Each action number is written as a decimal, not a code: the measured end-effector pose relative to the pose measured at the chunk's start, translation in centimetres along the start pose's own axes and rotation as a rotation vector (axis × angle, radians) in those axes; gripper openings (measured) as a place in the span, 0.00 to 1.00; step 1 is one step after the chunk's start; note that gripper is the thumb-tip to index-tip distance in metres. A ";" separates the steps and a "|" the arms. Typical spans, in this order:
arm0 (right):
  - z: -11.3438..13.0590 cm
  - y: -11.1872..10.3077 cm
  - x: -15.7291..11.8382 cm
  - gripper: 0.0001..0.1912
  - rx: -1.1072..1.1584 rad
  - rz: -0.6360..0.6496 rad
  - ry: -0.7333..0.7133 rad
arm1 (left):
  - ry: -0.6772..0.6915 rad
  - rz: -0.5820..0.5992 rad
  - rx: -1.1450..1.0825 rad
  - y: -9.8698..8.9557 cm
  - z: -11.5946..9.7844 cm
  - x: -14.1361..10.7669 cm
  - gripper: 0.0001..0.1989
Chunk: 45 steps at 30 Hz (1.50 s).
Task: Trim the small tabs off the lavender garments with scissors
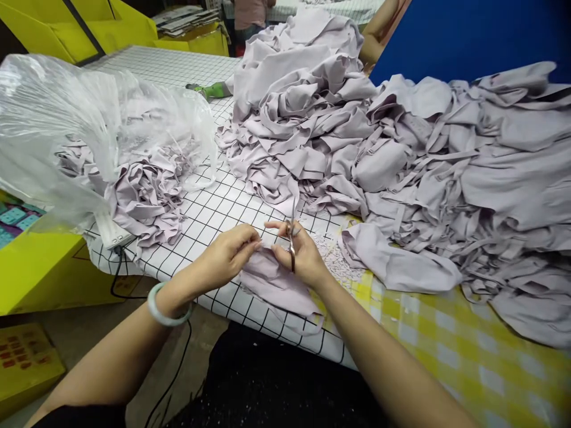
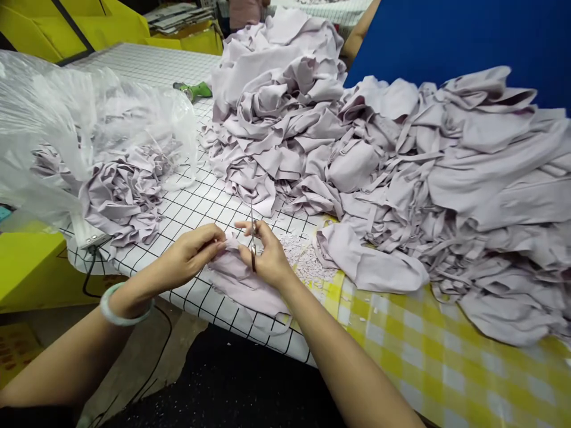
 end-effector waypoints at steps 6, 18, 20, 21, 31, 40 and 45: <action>1.5 2.4 3.5 0.12 0.089 0.689 0.092 | -0.074 0.093 -0.063 -4.9 -2.8 -2.4 0.10; 3.6 2.9 0.1 0.09 0.195 -0.083 -0.210 | -0.890 0.005 -1.145 -0.1 -1.8 -6.5 0.12; 2.6 2.2 -1.3 0.09 0.140 -0.152 -0.181 | -0.783 -0.052 -0.991 -0.6 -2.4 -6.6 0.12; 2.0 2.0 -2.2 0.09 0.121 -0.169 -0.158 | -0.698 -0.080 -0.881 -0.9 -2.7 -6.6 0.12; 1.7 1.6 -8.2 0.10 0.019 -0.073 0.093 | -0.315 -0.320 -0.711 3.9 -4.1 -4.4 0.14; 4.3 -5.9 -7.1 0.23 -0.581 -0.014 -0.207 | -0.063 -0.256 -0.465 5.7 -4.8 -4.2 0.13; 3.8 -5.8 -7.6 0.27 -0.602 -0.015 -0.200 | -0.022 -0.224 -0.431 6.4 -4.9 -4.0 0.12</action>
Point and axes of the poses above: each hand's wrist, its own x-axis towards the middle knuckle, its own y-axis out of the palm, z = x × y, the point moved 1 cm from there along x, towards the middle knuckle, and after that the axes turned 15 degrees about -z, right-handed, at the moved point
